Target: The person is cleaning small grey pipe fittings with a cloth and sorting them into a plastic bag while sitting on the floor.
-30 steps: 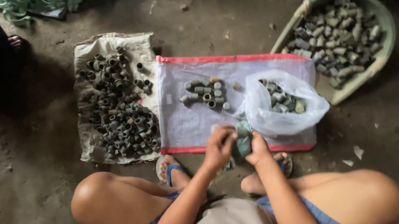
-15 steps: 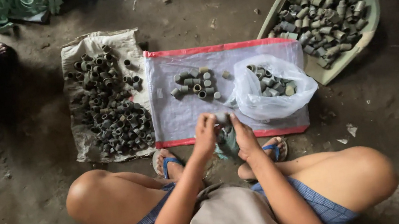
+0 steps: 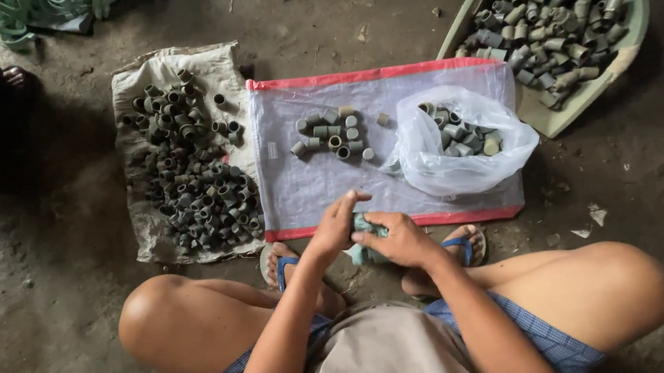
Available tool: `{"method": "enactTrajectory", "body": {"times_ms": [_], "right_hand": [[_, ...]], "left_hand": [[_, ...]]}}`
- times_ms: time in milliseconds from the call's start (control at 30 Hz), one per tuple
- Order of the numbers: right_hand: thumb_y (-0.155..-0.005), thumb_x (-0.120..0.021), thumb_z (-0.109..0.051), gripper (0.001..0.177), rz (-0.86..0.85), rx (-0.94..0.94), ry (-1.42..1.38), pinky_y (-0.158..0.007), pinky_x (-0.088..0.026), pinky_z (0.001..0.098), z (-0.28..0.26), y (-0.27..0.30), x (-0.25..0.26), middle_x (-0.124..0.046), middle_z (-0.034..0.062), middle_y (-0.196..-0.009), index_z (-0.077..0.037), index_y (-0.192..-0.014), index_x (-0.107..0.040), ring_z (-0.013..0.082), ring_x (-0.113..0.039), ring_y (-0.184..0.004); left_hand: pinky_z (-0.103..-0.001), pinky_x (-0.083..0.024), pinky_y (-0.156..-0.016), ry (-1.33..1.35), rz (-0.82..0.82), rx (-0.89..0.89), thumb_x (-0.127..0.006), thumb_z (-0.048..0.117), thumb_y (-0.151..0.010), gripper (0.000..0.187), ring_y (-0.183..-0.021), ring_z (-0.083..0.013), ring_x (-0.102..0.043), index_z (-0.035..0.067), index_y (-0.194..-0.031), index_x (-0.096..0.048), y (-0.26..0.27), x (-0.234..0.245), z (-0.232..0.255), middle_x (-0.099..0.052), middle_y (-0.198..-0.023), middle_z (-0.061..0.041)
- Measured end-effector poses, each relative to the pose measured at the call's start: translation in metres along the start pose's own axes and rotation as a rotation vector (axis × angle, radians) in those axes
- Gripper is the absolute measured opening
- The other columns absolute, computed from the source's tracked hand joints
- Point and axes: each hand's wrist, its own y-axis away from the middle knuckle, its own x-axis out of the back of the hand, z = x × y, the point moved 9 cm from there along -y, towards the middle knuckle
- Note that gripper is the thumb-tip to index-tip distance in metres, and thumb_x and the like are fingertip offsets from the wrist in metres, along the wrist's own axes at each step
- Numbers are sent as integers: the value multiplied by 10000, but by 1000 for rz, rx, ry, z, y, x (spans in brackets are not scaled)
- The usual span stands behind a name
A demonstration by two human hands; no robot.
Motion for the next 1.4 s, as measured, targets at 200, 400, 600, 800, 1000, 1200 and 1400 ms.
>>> {"method": "enactTrajectory", "body": {"times_ms": [200, 400, 600, 800, 1000, 1200, 1400], "right_hand": [[-1027, -676, -260, 303, -184, -85, -350, -784, -525, 296, -10, 10, -14, -629, -47, -736, -134, -753, -709, 91, -578, -796], [-909, -787, -142, 87, 23, -208, -755, -650, -567, 272, 25, 4, -30, -677, 4, -715, -83, -856, -750, 90, -625, -664], [-822, -875, -154, 236, 484, -465, -929, -641, -563, 348, 50, 20, -23, -642, 66, -730, -70, -887, -664, 197, -635, -669], [-776, -908, -348, 417, 149, -208, -95, -950, -561, 401, 59, -6, -19, -787, 88, -1037, -140, -1114, -778, 259, -723, -1081], [-927, -755, -384, 413, 491, -641, -656, -905, -580, 426, 64, 13, 8, -729, 131, -1126, -97, -1223, -725, 225, -665, -1071], [-957, -734, -415, 671, 822, -570, -1151, -1092, -517, 446, 97, -6, 71, -590, 155, -1438, -51, -1476, -512, 274, -562, -1331], [-989, -720, -226, 323, 904, -396, -1281, -947, -631, 406, 163, -21, 80, -667, 88, -1208, -125, -1278, -614, 208, -696, -1063]], "left_hand": [[-567, -538, -955, -842, -42, -411, -332, 426, -1108, 408, -998, -451, -705, 288, -1282, -674, 22, -15, 38, -762, -935, -170], [-477, -565, -861, -637, 53, -390, -353, 316, -1098, 395, -806, -318, -698, 278, -1209, -730, 6, -13, 2, -678, -739, -135], [-276, -391, -407, 148, 261, 232, -377, 434, -1020, 494, -449, -184, -482, 164, -1216, -742, -31, 9, -94, -467, -543, -25], [-397, -554, -623, -209, 319, 89, -382, 613, -1049, 644, -784, -309, -660, 110, -1188, -760, -43, 34, -84, -711, -911, -249], [-369, -485, -394, -225, 132, 136, -410, 667, -1043, 699, -497, -285, -653, 77, -1332, -649, -59, 12, -100, -637, -631, -203], [-337, -569, -451, -469, 128, 60, -589, 413, -985, 419, -521, -242, -686, 83, -1219, -697, -99, 29, -111, -714, -672, -158], [-491, -538, -972, -700, 273, 95, -584, 510, -965, 473, -1081, -382, -718, 170, -1263, -723, -163, 34, -87, -776, -1022, -169]]}}
